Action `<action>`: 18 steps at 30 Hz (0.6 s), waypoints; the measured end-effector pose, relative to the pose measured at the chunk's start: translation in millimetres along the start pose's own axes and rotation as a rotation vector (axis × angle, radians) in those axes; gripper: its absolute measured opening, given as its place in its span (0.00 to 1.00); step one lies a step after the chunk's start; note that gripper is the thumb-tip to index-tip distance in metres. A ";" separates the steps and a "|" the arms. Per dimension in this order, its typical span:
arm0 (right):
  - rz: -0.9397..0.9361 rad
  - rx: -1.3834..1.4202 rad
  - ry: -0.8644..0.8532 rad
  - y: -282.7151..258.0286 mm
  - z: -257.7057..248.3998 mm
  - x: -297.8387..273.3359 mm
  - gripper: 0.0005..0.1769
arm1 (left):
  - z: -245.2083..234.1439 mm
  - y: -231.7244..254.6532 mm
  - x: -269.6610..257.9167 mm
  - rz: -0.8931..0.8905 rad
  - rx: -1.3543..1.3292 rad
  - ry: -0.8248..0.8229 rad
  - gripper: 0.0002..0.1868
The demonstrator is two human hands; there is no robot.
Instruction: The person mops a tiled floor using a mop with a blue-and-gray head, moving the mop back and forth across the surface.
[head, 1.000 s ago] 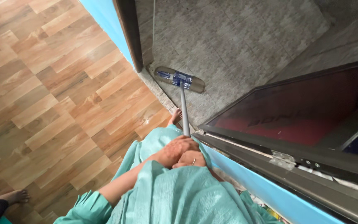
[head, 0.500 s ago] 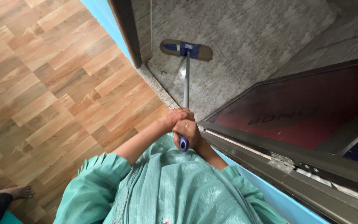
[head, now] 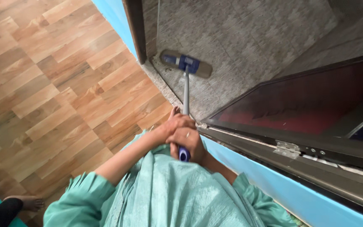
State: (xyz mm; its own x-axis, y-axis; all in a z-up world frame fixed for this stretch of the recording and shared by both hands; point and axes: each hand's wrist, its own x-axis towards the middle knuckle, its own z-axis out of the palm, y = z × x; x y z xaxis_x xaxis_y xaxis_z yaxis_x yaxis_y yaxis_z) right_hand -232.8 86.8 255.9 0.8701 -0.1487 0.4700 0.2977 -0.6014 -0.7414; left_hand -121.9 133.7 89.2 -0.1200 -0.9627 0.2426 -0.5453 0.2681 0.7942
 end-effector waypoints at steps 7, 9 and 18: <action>-0.165 0.119 -0.040 -19.4 8.2 -31.7 0.07 | -15.3 71.0 -48.0 0.106 -0.371 0.073 0.19; -0.154 0.114 0.009 -12.6 7.1 -35.7 0.07 | -15.8 68.4 -38.5 0.069 -0.288 0.038 0.18; -0.165 0.040 0.024 69.0 24.4 -42.5 0.06 | 2.2 -21.0 -5.8 0.399 -0.358 0.218 0.29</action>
State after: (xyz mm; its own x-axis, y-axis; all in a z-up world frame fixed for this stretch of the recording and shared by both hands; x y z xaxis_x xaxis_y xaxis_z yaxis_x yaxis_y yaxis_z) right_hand -239.6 70.8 173.1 0.7985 -0.0692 0.5981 0.4518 -0.5877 -0.6712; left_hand -111.6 133.6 70.0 -0.0642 -0.7645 0.6414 -0.1736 0.6414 0.7473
